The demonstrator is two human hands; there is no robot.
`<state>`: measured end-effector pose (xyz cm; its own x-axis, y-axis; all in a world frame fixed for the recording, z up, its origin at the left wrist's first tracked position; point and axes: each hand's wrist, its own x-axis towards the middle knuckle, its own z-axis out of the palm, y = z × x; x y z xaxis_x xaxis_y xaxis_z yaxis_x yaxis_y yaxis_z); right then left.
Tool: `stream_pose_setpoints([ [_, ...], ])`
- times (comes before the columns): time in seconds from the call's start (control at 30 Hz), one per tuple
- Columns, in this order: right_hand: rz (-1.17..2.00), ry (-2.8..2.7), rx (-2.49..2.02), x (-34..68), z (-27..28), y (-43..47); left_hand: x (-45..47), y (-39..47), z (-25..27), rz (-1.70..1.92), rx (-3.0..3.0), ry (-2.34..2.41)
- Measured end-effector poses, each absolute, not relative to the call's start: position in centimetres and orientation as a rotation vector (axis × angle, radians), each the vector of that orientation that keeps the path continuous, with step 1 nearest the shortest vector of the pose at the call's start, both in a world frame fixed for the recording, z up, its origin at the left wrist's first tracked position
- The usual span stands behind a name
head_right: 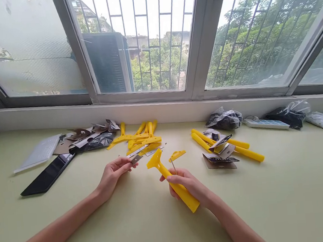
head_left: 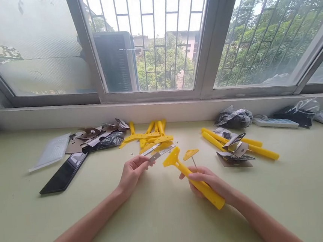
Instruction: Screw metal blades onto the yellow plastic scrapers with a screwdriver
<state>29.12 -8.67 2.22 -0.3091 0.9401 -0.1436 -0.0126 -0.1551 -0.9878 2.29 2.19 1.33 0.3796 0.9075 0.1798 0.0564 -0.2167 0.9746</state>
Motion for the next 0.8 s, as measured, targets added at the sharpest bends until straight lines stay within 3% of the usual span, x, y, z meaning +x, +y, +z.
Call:
stream_pose_setpoints([
  [0.8, 1.535, -1.639, -1.292, 27.9, 2.4, -9.8, 4.0, 0.3, 0.7, 0.924, 1.649, 0.768],
])
